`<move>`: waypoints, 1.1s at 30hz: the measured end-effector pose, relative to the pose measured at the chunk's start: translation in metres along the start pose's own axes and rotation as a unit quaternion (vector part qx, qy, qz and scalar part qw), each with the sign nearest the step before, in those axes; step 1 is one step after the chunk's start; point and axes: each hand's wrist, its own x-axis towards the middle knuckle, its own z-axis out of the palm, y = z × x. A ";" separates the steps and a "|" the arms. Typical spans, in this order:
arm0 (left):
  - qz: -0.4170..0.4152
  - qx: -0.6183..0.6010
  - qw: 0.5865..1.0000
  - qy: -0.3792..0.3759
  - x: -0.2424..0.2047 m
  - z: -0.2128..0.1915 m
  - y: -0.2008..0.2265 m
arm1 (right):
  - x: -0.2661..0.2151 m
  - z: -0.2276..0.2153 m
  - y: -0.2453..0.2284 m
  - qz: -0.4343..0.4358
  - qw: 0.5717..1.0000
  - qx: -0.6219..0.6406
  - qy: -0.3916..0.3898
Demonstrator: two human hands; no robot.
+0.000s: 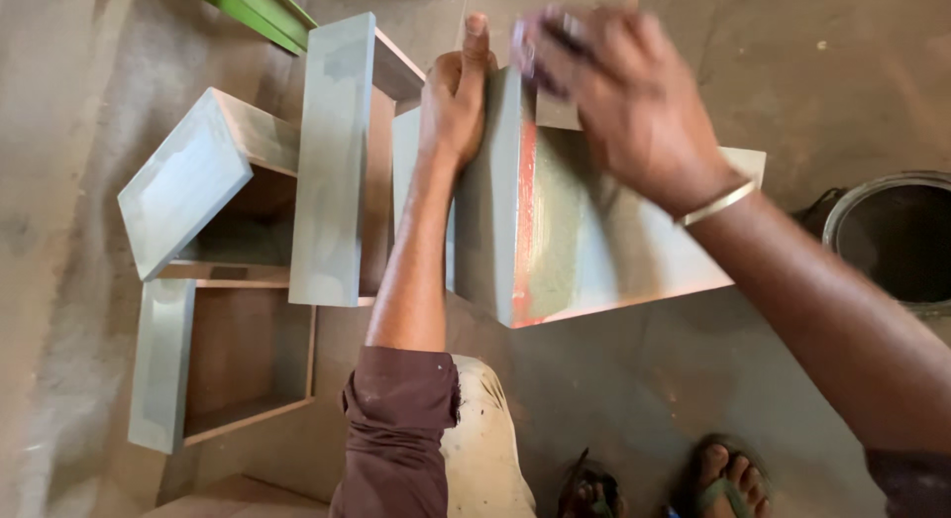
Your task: The person applies a light-colored finish to the interior and exterior surfaces of small wooden boxes using a purple cloth. They repeatedly dip the cloth into a metal can of finish and wipe the wood, handling multiple boxes one by one.
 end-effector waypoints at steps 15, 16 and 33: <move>-0.082 0.007 0.995 0.047 0.036 -0.013 -0.056 | -0.073 -0.041 -0.126 -0.021 0.992 0.114 -0.057; -0.053 0.005 0.996 0.067 0.039 -0.016 -0.064 | -0.077 -0.042 -0.132 -0.019 0.989 0.121 -0.081; -0.003 -0.095 0.995 0.017 0.004 -0.040 -0.012 | -0.214 0.026 -0.044 0.418 0.901 -0.036 0.106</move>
